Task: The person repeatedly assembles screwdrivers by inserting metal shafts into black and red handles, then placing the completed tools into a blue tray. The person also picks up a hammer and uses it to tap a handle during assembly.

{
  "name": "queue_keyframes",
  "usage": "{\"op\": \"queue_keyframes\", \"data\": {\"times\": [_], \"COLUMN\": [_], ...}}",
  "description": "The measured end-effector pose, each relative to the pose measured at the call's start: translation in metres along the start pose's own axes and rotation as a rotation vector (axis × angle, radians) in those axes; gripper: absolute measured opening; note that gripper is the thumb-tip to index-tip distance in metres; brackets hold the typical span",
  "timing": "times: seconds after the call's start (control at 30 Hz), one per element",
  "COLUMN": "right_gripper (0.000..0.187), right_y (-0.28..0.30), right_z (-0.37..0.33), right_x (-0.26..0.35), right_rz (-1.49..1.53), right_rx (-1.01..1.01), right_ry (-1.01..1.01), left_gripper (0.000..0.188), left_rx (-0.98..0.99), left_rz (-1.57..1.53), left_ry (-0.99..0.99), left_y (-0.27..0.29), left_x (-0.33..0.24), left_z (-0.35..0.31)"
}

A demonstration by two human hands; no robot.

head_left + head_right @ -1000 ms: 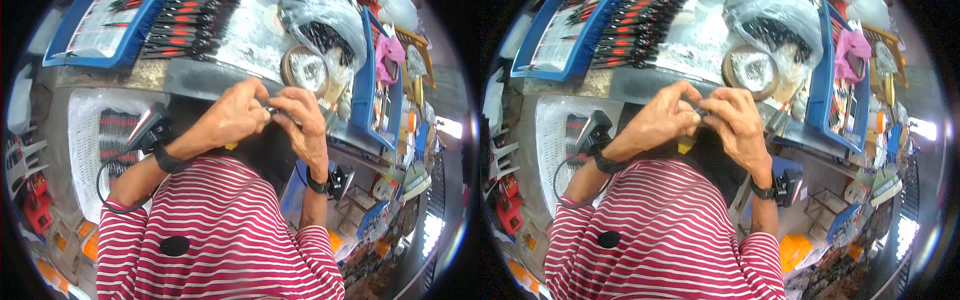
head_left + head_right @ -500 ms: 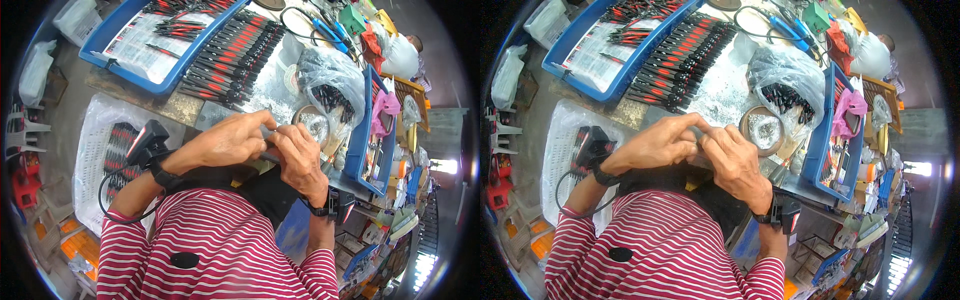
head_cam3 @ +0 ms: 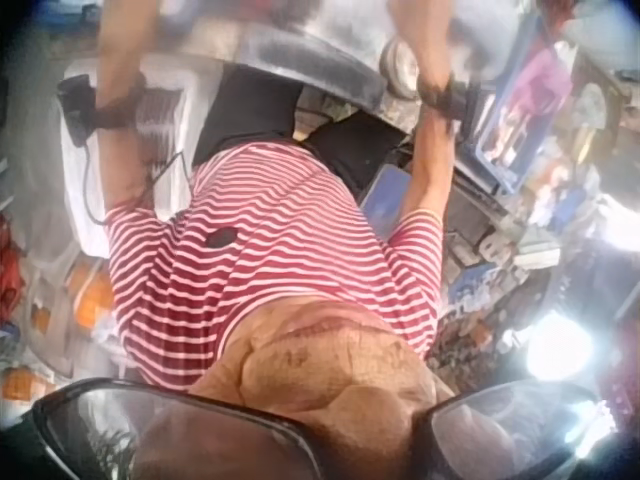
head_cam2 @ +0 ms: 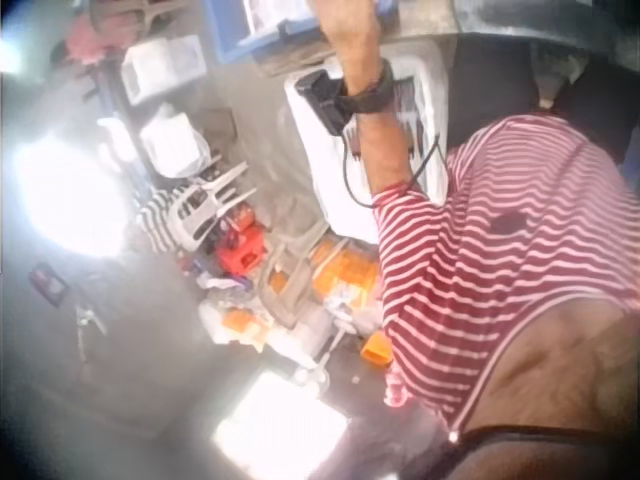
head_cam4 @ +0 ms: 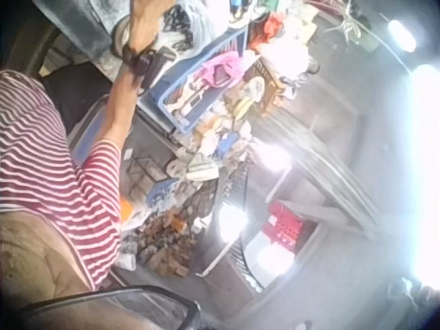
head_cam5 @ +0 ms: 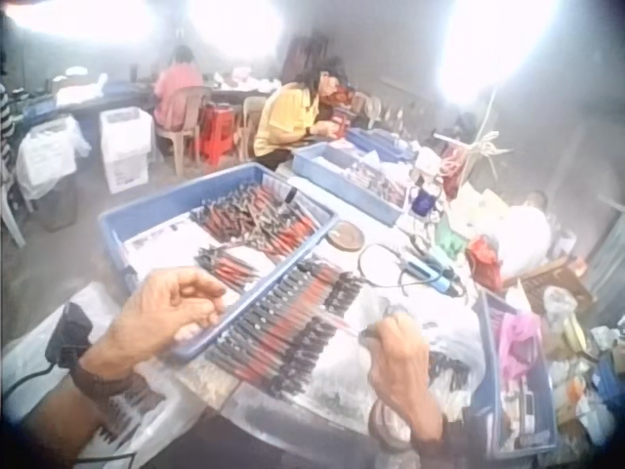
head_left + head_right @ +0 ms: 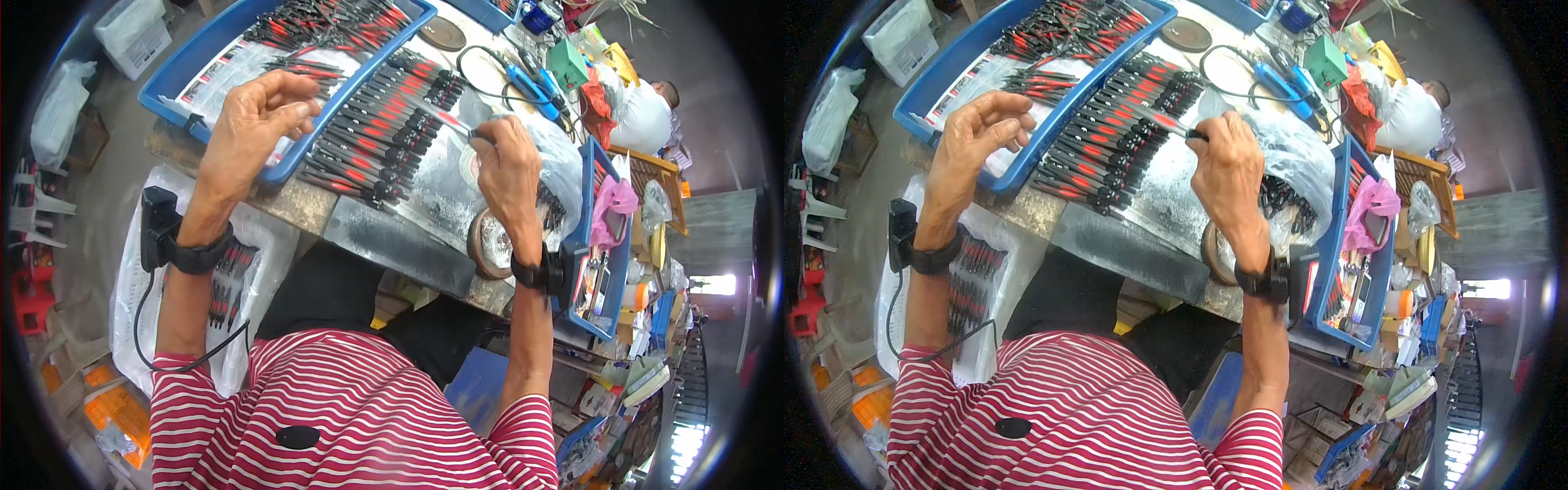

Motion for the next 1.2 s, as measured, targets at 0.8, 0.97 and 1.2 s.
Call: {"op": "queue_keyframes", "data": {"times": [0.8,0.97,1.2], "right_gripper": [0.008,0.007,0.006], "right_y": [-0.103,-0.106,-0.101], "right_z": [0.047,0.046,0.044], "right_x": [-0.052,-0.051,-0.05], "right_rz": [-0.2,-0.186,-0.164], "right_rx": [0.0,0.022,-0.023], "right_ry": [-0.088,-0.053,-0.079], "left_gripper": [0.023,0.026,0.025], "left_rx": [0.294,0.4,0.487], "left_rz": [0.647,0.744,0.886], "left_ry": [0.024,0.038,0.024], "left_y": [0.065,0.052,0.038], "left_x": [0.058,0.068,0.071], "left_z": [0.075,0.077,0.071]}}
Point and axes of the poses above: each hand's wrist, its own z-axis towards the middle knuckle, its own y-axis out of the back of the hand, x = y × z, the point moved 6 cm from there along z, towards the middle knuckle, and after that the axes turned 4 degrees about -z, right-handed, at the moved point
